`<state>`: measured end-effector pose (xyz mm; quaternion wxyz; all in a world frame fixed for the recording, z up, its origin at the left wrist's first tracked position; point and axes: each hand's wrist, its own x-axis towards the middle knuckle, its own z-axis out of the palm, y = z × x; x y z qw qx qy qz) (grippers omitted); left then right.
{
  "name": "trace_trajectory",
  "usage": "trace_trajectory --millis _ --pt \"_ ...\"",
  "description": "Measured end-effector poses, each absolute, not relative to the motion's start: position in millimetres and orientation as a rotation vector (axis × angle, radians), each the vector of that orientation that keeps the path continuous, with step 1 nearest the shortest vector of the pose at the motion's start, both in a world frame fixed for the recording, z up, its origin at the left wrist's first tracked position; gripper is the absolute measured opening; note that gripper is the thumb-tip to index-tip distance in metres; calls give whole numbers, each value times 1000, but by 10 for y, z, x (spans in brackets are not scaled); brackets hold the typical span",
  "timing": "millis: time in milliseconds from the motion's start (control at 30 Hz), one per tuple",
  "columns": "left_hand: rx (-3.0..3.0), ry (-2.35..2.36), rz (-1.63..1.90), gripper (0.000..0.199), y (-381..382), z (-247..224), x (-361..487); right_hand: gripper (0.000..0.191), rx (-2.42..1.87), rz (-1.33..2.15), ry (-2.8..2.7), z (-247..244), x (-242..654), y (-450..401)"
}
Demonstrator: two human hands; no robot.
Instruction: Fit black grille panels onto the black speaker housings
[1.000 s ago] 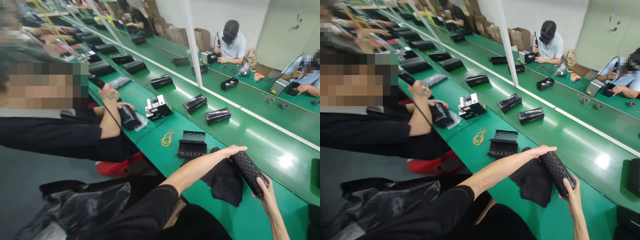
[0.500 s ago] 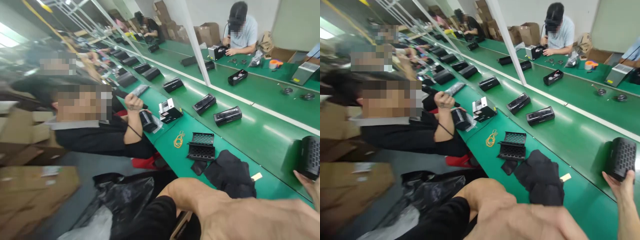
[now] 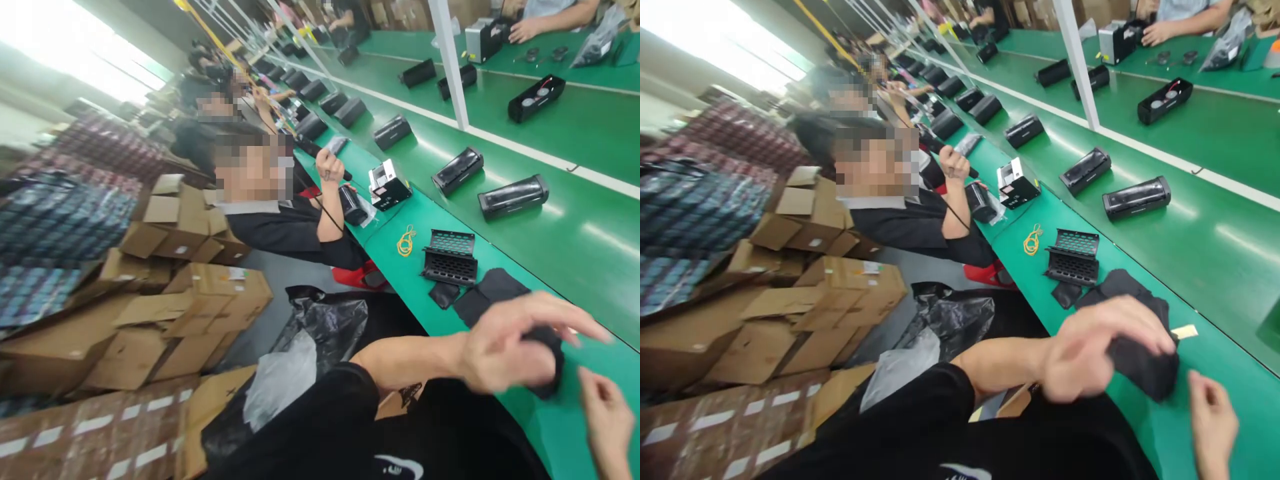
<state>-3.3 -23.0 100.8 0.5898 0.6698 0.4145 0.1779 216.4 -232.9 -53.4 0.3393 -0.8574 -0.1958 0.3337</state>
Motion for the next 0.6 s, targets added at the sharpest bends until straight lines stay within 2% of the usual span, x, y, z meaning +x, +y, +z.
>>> trace_trajectory --millis 100,200,333,600 --pt "1788 943 554 48 -318 372 -47 62 -2345 1048 -630 -610 1487 -2309" --pt "2134 982 269 26 -526 -311 -134 54 -2465 1062 -698 -709 1192 -2206" --pt "2412 908 -8 33 -700 -851 -270 50 -2528 1031 -794 -750 1200 -2166" --pt "2494 765 36 38 -625 -1069 -301 60 -2528 1041 -823 -489 1519 -2383"
